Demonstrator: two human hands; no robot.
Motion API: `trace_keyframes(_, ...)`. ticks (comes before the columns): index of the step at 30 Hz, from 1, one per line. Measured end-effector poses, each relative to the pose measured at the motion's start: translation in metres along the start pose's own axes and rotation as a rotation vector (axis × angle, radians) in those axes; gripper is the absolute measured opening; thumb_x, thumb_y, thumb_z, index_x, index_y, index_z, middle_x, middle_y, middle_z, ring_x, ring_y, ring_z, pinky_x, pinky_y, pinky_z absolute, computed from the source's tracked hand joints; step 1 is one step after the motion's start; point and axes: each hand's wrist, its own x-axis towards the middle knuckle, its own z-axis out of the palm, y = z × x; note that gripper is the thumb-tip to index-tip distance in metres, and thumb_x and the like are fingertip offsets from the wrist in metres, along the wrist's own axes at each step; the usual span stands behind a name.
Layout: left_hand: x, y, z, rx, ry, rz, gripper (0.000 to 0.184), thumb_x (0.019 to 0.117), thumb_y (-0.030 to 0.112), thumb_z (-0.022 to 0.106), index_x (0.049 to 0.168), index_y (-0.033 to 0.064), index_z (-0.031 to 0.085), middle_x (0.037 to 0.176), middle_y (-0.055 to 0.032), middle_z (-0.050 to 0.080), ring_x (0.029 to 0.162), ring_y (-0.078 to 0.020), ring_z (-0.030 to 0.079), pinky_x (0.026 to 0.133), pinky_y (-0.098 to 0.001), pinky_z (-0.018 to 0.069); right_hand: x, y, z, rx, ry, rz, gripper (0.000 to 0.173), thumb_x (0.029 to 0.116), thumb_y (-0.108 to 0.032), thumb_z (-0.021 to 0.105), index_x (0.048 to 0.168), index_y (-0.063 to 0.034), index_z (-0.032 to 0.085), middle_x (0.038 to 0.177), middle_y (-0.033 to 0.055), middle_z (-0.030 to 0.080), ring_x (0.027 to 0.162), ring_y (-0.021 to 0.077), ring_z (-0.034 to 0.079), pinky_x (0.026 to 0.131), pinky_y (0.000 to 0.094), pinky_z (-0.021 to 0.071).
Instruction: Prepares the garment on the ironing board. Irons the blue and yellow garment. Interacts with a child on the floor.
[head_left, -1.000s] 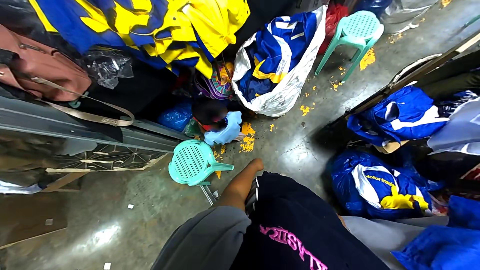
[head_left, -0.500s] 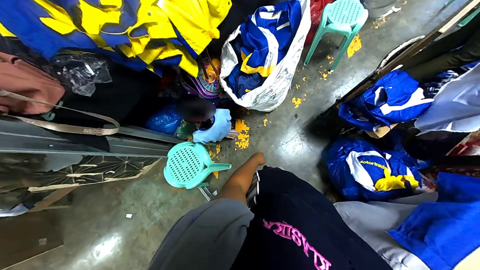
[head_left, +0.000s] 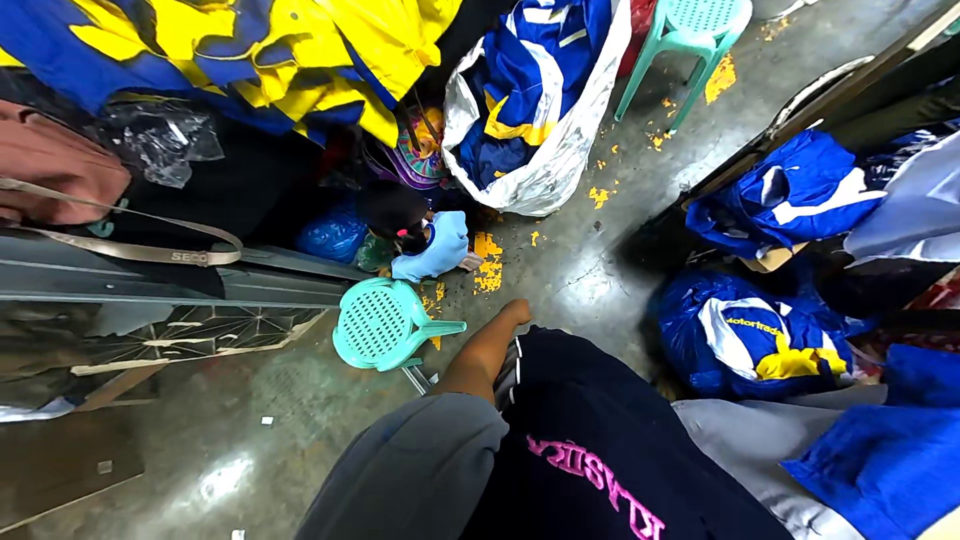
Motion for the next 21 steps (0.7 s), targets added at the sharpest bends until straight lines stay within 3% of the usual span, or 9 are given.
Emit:
trace_keyframes(3,-0.001,-0.004,0.001,-0.001,0.004,-0.007,0.043,0.1074,0.021,0.047,0.133,-0.0120,0.057,0.141,-0.0324,0.054,0.135,-0.0440,0.051,0.112,-0.0604,0.0388,0.022,0.004,0.009,0.031,0.112,-0.002,0.037,0.1074,-0.020,0.055,0.135,0.0047,0.061,0.135,0.0275,0.062,0.126,0.0374,0.059,0.107,0.0540,0.0442)
trace_keyframes(12,0.002,-0.011,0.002,-0.030,0.003,-0.020,0.042,0.1068,0.020,0.049,0.133,-0.0120,0.057,0.141,-0.0323,0.054,0.136,-0.0440,0.051,0.112,-0.0603,0.0391,-0.025,-0.034,0.006,-0.012,0.074,0.020,0.040,0.1094,-0.019,0.051,0.139,0.0074,0.056,0.140,0.0297,0.058,0.131,0.0387,0.056,0.110,0.0527,0.0409)
trace_keyframes(21,0.003,-0.007,0.001,-0.027,0.008,-0.014,0.040,0.1055,0.018,0.050,0.130,-0.0124,0.058,0.139,-0.0321,0.055,0.133,-0.0442,0.052,0.110,-0.0607,0.0401,-0.009,-0.013,0.010,-0.010,0.054,0.014,0.038,0.1098,-0.017,0.050,0.137,0.0078,0.058,0.141,0.0285,0.058,0.133,0.0373,0.055,0.113,0.0515,0.0398)
